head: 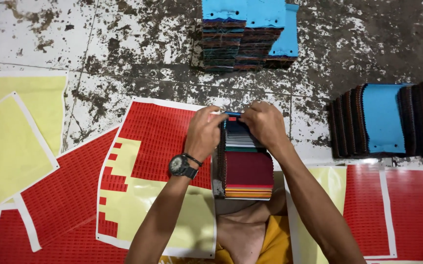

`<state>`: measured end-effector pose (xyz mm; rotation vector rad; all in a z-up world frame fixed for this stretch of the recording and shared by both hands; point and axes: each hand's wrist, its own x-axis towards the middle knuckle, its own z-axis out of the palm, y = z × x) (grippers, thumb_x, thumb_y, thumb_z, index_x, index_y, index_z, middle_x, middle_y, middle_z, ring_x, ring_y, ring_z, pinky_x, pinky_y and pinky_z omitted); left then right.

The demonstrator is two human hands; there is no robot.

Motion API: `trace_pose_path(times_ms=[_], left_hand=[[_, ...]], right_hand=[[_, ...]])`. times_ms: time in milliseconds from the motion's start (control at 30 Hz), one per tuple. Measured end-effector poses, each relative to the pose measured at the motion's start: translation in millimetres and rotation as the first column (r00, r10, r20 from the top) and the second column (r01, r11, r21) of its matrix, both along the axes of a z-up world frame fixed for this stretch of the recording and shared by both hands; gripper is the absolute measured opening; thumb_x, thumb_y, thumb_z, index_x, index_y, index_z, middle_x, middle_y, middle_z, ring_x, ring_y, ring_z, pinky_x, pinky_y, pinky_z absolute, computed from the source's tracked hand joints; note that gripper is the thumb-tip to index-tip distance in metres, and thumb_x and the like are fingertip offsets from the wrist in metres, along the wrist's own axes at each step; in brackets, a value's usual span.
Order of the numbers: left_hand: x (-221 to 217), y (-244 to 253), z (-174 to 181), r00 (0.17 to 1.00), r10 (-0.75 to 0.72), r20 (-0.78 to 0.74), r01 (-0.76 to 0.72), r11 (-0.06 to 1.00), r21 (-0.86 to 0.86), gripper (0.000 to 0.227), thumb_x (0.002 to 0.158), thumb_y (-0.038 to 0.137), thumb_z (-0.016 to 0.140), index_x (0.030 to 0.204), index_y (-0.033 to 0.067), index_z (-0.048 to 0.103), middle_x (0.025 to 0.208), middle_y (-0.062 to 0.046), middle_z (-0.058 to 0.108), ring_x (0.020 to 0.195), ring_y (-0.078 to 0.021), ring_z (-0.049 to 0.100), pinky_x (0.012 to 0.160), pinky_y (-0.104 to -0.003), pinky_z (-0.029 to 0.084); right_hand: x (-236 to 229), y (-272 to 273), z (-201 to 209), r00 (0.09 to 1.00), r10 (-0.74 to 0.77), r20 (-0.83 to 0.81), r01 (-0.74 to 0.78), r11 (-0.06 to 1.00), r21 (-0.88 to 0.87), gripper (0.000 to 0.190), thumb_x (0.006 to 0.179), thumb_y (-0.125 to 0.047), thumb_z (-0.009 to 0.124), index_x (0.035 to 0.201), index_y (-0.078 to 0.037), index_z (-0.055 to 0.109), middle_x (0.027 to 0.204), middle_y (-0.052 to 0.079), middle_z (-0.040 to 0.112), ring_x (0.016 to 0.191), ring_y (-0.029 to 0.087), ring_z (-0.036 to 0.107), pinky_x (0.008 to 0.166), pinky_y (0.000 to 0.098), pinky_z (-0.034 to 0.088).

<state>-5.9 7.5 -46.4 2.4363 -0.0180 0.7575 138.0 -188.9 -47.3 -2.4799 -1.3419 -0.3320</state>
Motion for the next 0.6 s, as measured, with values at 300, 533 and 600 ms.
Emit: trace_pose_path(times_ms=[300,533,600], left_hand=[[-4.8,2.8,23.1,0.991,0.123,0.045,-0.079,0.837,-0.541,0.044,0.074,-0.011,0.05,0.102,0.0119,0.075,0.11,-0.009,0.063,0.102,-0.0345,0.069,0.081,-0.037,0.061],[-2.1,-1.8,42.3,0.997,0.07,0.042,-0.013,0.642,-0.767,0.04,0.077,-0.014,0.052,0.105,0.0049,0.072,0.112,-0.015,0.065,0.106,-0.0334,0.07,0.086,-0.039,0.061],[-2.7,-8.6,44.5,0.999,-0.031,-0.022,-0.012,0.289,-0.957,0.034,0.082,-0.004,0.054,0.112,0.0039,0.069,0.122,-0.015,0.065,0.107,-0.0242,0.07,0.081,-0.028,0.062]], right_hand=[[-15.0,1.8,45.2,0.984,0.176,0.037,-0.179,0.979,0.099,0.007,0.098,-0.017,0.071,0.098,-0.01,0.07,0.081,0.004,0.057,0.079,0.031,0.065,0.064,0.0385,0.054],[-35.7,-3.8,105.6,0.933,0.284,-0.22,-0.267,0.958,0.103,0.012,0.094,-0.017,0.072,0.092,-0.007,0.065,0.084,0.007,0.055,0.083,0.034,0.064,0.07,0.042,0.054],[-40.4,-8.7,117.7,0.701,0.302,-0.646,-0.204,0.953,0.223,0.01,0.086,-0.01,0.077,0.089,-0.003,0.072,0.075,0.014,0.066,0.072,0.035,0.069,0.064,0.0425,0.055]])
